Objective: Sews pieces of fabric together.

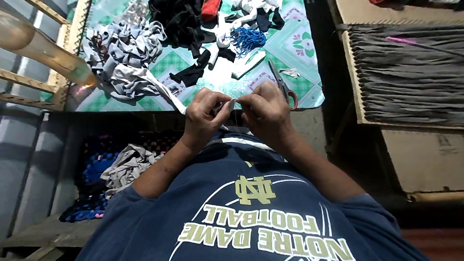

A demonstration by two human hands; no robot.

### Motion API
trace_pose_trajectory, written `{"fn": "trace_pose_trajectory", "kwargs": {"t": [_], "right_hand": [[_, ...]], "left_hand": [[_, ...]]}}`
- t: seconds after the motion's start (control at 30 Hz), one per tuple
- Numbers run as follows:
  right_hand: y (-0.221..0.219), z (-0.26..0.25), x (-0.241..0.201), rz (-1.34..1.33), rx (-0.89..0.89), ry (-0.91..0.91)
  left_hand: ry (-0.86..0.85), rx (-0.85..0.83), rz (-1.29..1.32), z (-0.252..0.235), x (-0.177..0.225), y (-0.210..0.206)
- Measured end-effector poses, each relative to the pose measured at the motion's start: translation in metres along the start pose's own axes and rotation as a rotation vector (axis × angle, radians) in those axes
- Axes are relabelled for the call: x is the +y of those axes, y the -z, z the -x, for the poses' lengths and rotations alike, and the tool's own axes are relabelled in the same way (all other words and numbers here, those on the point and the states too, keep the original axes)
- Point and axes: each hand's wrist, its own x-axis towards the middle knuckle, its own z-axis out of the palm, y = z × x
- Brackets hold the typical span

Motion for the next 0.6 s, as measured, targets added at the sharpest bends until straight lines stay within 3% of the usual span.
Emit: {"fn": "trace_pose_trajectory", "kwargs": {"t": [0.4, 0.6], "right_hand": [[-0.0043, -0.0026, -0.0018, -0.009, 0.013, 0.025], [-0.0017, -0.0020, 0.0033, -0.128, -0.011, -0.026]], "left_hand": [[-0.212, 0.067, -0.173, 0.0003, -0.0007, -0.0037], [0.041, 0.018, 0.144, 0.0000, 0.0020, 0.0001]]}}
